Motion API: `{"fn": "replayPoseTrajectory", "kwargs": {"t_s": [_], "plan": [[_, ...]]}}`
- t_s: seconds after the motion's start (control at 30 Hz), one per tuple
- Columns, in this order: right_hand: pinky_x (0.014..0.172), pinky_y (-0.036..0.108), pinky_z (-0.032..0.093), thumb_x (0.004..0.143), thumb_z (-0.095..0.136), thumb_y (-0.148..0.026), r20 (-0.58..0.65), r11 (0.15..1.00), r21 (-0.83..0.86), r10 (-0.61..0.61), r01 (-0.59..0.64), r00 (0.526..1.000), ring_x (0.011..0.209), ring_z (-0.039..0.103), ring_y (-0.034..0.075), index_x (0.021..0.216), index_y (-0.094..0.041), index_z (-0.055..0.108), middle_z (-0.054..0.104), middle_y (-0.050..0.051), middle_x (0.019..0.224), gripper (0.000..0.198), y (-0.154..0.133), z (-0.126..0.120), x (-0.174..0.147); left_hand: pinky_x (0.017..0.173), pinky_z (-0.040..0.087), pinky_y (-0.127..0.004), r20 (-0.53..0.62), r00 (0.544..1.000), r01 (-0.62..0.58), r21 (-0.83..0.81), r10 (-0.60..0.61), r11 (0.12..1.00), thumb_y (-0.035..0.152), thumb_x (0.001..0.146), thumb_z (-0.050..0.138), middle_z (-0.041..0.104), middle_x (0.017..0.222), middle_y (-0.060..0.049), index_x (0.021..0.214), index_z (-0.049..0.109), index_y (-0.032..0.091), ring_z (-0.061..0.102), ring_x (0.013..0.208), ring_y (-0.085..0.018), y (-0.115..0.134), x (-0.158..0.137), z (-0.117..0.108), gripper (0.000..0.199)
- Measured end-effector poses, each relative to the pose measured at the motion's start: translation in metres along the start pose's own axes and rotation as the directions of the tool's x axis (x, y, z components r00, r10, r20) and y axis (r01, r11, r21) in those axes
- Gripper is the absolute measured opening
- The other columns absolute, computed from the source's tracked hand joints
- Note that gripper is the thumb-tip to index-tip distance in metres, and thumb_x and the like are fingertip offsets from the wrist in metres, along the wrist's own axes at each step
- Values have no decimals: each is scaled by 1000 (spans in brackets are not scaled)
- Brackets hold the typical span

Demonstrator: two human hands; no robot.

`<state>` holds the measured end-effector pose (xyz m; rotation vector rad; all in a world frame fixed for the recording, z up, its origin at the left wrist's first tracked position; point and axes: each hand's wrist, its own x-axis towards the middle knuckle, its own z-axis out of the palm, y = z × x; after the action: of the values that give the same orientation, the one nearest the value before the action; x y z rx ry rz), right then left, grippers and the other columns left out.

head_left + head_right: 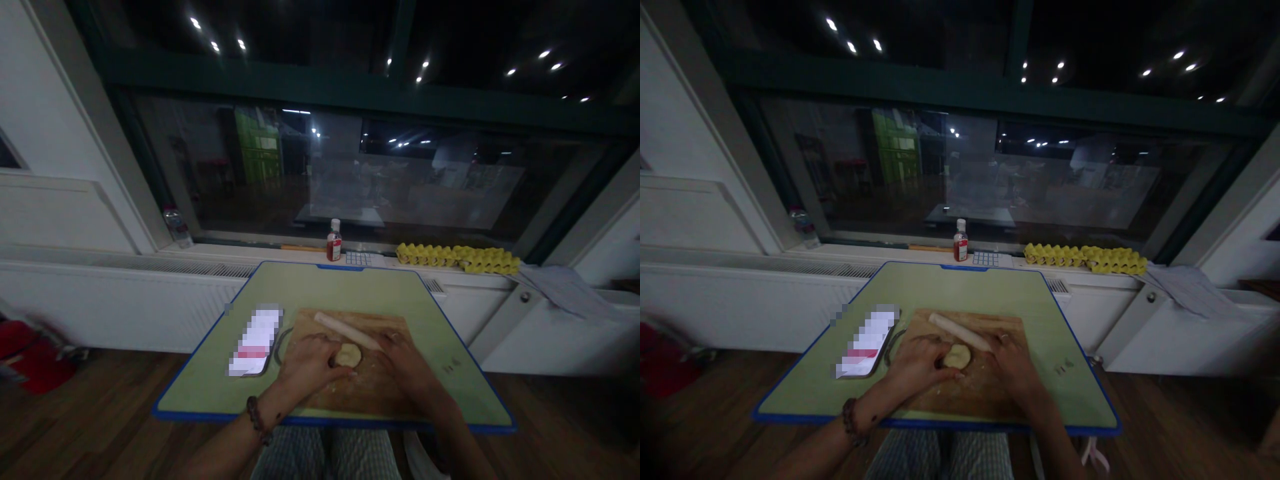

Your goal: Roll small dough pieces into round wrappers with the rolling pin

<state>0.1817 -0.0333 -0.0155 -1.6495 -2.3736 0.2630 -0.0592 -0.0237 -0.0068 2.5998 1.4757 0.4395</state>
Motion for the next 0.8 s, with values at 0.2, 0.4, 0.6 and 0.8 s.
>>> {"fn": "replayPoseTrajectory", "kwargs": {"t_s": [0.2, 0.4, 0.6, 0.8], "plan": [[107, 40, 36, 93, 39, -18, -35, 999, -12, 52, -52, 998, 128, 46, 25, 134, -15, 53, 49, 15, 139, 43, -7, -3, 3, 66, 41, -32, 1, 1000, -5, 26, 5, 1000, 73, 81, 47, 67, 75, -5, 81, 70, 22, 62, 74, -23, 3, 3, 2, 55], [109, 36, 34, 98, 37, -28, -143, 994, 67, -77, 88, 987, 130, 43, 21, 133, -17, 51, 50, 11, 138, 40, -12, -19, -5, 67, 40, -36, -55, 996, 69, 63, -66, 996, 81, 70, 52, 67, 73, -7, 76, 66, 21, 61, 72, -25, 9, -13, -1, 61], [109, 40, 34, 94, 48, -26, -15, 987, -31, -156, 155, 988, 128, 46, 23, 134, -21, 53, 51, 10, 139, 41, -28, -27, -6, 73, 40, -36, -350, 936, 67, 47, -47, 997, 56, 91, 42, 62, 74, -6, 74, 58, 21, 56, 77, -23, 8, -9, -47, 42], [111, 38, 32, 96, 44, -37, -60, 980, 52, -191, 194, 980, 135, 39, 21, 136, -23, 52, 46, 7, 144, 43, -26, -29, 1, 93, 38, -42, -221, 971, 107, 58, -92, 993, 41, 94, 43, 63, 113, -9, 105, 60, 20, 51, 109, -26, -6, 23, -24, 29]]}}
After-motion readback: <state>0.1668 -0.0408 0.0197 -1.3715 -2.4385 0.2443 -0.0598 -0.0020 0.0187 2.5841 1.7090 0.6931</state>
